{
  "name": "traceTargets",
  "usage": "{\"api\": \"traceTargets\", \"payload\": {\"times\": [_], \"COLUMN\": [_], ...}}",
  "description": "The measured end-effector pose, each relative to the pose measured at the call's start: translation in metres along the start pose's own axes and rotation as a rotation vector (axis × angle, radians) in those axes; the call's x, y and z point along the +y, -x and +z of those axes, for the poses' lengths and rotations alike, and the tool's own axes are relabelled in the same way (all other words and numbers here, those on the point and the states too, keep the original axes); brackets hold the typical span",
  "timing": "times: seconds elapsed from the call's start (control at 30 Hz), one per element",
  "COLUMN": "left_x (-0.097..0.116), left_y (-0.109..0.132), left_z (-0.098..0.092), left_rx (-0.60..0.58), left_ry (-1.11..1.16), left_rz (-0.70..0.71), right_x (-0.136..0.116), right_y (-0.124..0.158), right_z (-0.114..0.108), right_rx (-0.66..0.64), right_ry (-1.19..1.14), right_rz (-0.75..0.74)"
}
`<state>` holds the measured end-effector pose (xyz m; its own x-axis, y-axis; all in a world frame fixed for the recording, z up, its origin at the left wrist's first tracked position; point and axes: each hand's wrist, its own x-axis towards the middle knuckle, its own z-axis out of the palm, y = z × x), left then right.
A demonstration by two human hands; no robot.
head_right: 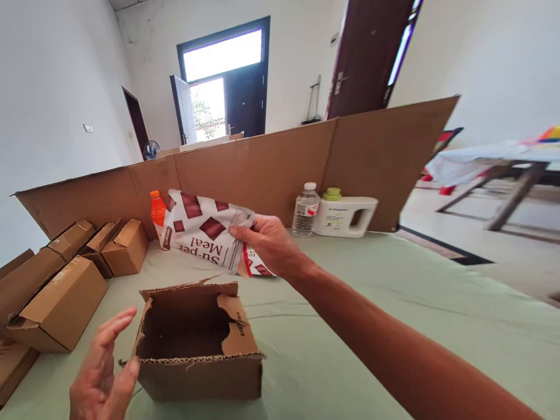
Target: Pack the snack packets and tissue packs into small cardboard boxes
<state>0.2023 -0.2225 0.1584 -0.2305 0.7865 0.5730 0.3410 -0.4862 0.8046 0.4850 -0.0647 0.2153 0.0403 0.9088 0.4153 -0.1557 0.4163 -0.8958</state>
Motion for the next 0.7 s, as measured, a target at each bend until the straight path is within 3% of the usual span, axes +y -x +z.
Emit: {"api": "traceTargets", "payload": {"times": [0.13, 0.23, 0.3, 0.37, 0.47, 0.6, 0.7], "left_x": [0.028, 0.044, 0.050, 0.052, 0.053, 0.055, 0.057], "left_y": [-0.015, -0.026, -0.028, -0.026, -0.021, -0.016, -0.015], "left_z": [0.006, 0.021, 0.034, 0.047, 0.061, 0.068, 0.068], "left_rx": [-0.088, -0.199, -0.220, -0.166, -0.037, 0.008, 0.031], "left_ry": [0.406, 0.779, 0.969, 1.072, 1.065, 1.000, 0.994], "left_rz": [-0.295, -0.459, -0.524, -0.525, -0.453, -0.338, -0.367], "right_x": [-0.061, -0.081, -0.081, -0.074, -0.058, -0.042, -0.041], "right_y": [0.018, 0.032, 0.041, 0.051, 0.067, 0.089, 0.103], "right_z": [0.024, 0.039, 0.047, 0.051, 0.052, 0.048, 0.044], "right_rx": [-0.027, -0.084, -0.126, -0.161, -0.153, -0.123, -0.164], "right_ry": [-0.150, -0.197, -0.203, -0.191, -0.094, 0.072, 0.102], "right_rz": [-0.061, -0.062, -0.033, 0.008, 0.047, 0.044, 0.052]}}
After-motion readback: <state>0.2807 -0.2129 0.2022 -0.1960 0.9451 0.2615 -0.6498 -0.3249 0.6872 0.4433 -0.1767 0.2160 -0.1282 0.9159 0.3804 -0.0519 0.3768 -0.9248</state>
